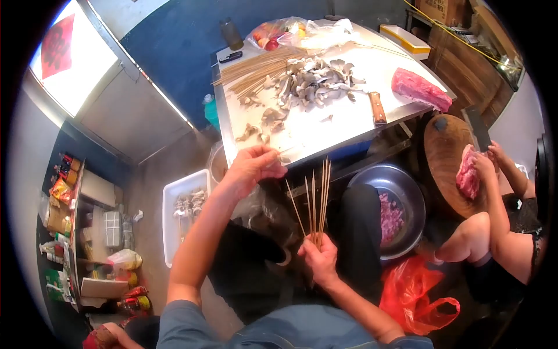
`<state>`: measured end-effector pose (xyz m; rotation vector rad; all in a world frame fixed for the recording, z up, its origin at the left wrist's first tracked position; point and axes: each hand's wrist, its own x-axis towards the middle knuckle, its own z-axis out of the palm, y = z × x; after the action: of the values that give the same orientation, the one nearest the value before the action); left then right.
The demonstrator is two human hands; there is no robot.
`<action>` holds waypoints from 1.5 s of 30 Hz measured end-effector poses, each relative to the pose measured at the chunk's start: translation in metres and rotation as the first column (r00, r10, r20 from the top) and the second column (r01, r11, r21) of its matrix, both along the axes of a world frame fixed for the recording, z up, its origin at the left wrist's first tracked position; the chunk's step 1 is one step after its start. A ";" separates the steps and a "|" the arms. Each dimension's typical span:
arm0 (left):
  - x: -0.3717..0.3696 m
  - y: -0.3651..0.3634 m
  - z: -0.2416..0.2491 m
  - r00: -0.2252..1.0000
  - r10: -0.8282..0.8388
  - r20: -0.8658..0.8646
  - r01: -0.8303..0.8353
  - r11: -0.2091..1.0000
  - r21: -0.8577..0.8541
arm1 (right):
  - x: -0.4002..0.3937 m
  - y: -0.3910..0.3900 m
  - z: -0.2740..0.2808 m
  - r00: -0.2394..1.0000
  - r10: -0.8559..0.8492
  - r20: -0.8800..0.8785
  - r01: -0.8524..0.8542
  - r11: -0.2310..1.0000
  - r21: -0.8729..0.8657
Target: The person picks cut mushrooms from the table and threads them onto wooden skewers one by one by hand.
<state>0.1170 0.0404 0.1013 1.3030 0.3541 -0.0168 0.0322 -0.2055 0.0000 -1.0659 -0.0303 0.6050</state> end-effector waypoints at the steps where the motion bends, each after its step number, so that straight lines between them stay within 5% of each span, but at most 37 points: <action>1: -0.007 -0.003 -0.004 1.000 -0.015 -0.009 0.015 1.000 -0.021 | 0.000 -0.001 0.000 1.000 0.004 -0.004 -0.004 1.000 -0.005; 19: -0.035 -0.031 -0.019 0.999 -0.017 0.049 0.024 0.991 -0.131 | 0.000 -0.002 -0.004 1.000 0.012 0.010 -0.011 0.998 -0.066; 26: -0.036 -0.030 -0.030 0.990 -0.064 0.124 0.067 0.998 -0.014 | 0.002 -0.003 -0.007 1.000 0.016 0.013 -0.015 0.996 -0.086; 29: -0.040 -0.033 -0.037 0.998 -0.049 0.028 0.050 0.999 -0.019 | 0.000 -0.003 -0.011 1.000 0.001 -0.029 -0.002 0.998 -0.058; 32: -0.048 -0.047 -0.033 0.978 -0.173 -0.117 0.190 0.970 0.148 | 0.000 -0.004 -0.016 1.000 -0.007 -0.030 0.006 0.999 -0.047; 35: -0.051 -0.056 -0.030 0.951 -0.264 -0.163 0.287 0.948 0.135 | 0.003 -0.003 -0.012 0.998 -0.013 -0.055 0.010 0.999 -0.043; 37: -0.034 -0.036 -0.023 0.946 -0.300 -0.120 0.322 0.861 0.393 | 0.004 0.000 -0.008 0.994 -0.067 -0.086 0.064 0.997 -0.037; 38: -0.022 -0.034 -0.013 0.981 -0.193 -0.024 0.181 0.864 0.471 | 0.004 0.001 -0.007 0.994 -0.068 -0.086 0.065 0.997 -0.034; 40: 0.012 -0.019 0.003 0.953 -0.093 0.289 -0.188 0.566 0.803 | 0.006 0.002 -0.005 0.991 -0.075 -0.107 0.069 0.996 -0.058; 42: 0.055 0.001 0.012 0.844 -0.193 0.501 -0.445 0.270 0.854 | 0.005 0.001 -0.009 0.994 -0.051 -0.094 0.043 0.996 -0.079; 43: 0.073 0.012 0.014 0.826 -0.270 0.495 -0.491 0.087 0.867 | 0.004 0.001 -0.011 0.996 -0.027 -0.086 0.018 0.994 -0.105; 45: 0.106 0.029 0.009 0.865 -0.328 0.380 -0.417 -0.050 0.907 | 0.004 0.001 -0.005 0.997 -0.019 -0.073 0.009 0.990 -0.140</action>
<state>0.2225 0.0694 0.1104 2.7906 -0.2056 0.8728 0.0359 -0.2048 -0.0047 -1.1779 0.0850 0.6408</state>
